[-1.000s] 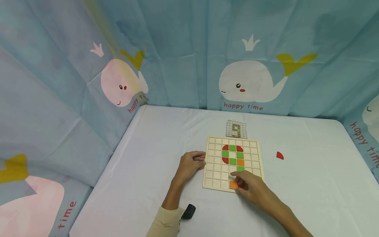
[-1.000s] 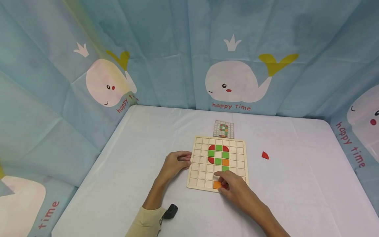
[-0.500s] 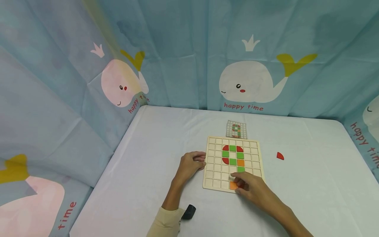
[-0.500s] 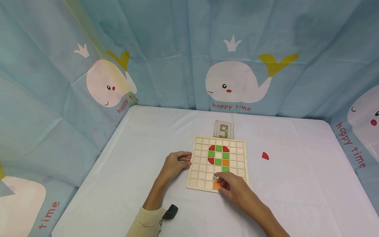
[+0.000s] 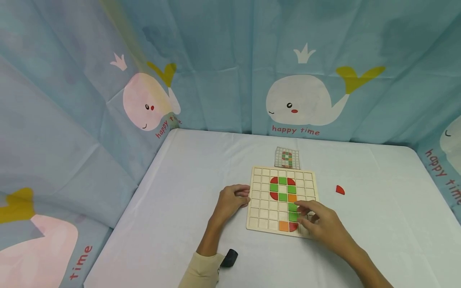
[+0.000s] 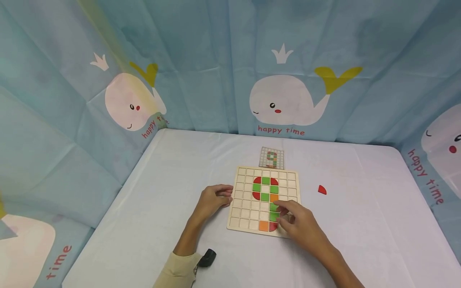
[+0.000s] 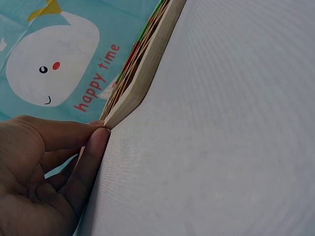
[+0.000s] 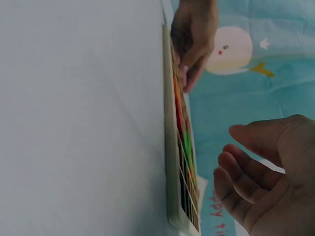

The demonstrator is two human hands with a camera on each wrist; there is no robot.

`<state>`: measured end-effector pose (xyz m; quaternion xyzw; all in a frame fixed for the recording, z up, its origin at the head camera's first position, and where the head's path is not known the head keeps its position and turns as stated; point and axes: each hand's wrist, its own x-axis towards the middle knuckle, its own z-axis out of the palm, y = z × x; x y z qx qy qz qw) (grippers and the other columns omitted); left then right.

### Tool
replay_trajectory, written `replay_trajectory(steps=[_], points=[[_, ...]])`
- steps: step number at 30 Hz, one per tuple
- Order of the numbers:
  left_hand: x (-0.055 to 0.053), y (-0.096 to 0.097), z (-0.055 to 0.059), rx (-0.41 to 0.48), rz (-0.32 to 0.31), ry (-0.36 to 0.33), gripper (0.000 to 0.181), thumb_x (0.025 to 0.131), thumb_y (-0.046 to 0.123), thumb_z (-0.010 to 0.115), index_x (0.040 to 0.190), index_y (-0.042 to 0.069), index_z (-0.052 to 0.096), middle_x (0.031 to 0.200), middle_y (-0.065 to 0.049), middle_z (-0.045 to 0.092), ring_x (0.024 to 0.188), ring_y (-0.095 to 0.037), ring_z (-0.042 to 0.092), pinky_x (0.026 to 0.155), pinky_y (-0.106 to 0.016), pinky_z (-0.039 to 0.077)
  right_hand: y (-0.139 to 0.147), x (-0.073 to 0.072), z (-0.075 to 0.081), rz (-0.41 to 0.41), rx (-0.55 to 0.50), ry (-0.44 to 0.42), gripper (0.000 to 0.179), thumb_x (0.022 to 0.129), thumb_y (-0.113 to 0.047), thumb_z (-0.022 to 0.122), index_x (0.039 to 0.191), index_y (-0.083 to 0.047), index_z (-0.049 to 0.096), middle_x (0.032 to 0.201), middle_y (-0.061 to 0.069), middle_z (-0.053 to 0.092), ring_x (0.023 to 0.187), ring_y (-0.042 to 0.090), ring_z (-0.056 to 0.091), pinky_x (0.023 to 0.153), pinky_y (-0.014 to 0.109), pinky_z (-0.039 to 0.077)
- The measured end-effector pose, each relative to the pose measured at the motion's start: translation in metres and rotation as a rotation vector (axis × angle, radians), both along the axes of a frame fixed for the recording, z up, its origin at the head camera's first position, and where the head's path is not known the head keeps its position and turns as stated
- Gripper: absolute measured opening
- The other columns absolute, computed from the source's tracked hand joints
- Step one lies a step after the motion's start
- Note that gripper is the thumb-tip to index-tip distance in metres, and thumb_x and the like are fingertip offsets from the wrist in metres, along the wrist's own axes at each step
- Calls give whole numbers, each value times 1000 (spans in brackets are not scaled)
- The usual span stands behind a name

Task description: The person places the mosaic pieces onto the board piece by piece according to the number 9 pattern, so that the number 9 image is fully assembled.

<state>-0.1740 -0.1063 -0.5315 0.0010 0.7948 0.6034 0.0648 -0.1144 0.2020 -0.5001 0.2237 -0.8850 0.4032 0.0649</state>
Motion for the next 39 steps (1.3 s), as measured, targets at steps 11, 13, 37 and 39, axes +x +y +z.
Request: replay_trajectory(steps=[11, 13, 37, 39], points=[[0, 0, 2, -4, 1, -4, 39, 90, -3, 76, 129, -1, 73, 111, -10, 77, 96, -18, 76, 75, -25, 65, 32, -12, 16, -134, -7, 35, 50, 88, 0, 83, 136, -7, 69, 108, 5, 75, 94, 3, 66, 73, 11, 53], [-1, 0, 2, -6, 3, -3, 39, 90, -3, 77, 129, 0, 73, 110, -10, 77, 96, -18, 76, 75, -25, 65, 38, -14, 18, -163, -1, 35, 50, 89, -2, 82, 137, -7, 68, 109, 6, 76, 94, 1, 66, 74, 9, 52], [1, 1, 2, -9, 1, -3, 38, 90, -3, 76, 128, -1, 73, 110, -10, 77, 95, -17, 76, 75, -26, 65, 88, -43, 0, -395, 119, -128, 57, 102, -19, 69, 151, 4, 50, 136, 31, 58, 123, 48, 56, 93, 50, 56], [1, 1, 3, -8, 2, -5, 38, 91, -3, 76, 128, -1, 73, 110, -10, 77, 95, -18, 76, 75, -26, 65, 90, -44, -2, -403, 122, -159, 60, 103, -21, 68, 153, 5, 47, 139, 33, 54, 127, 51, 52, 94, 70, 48]])
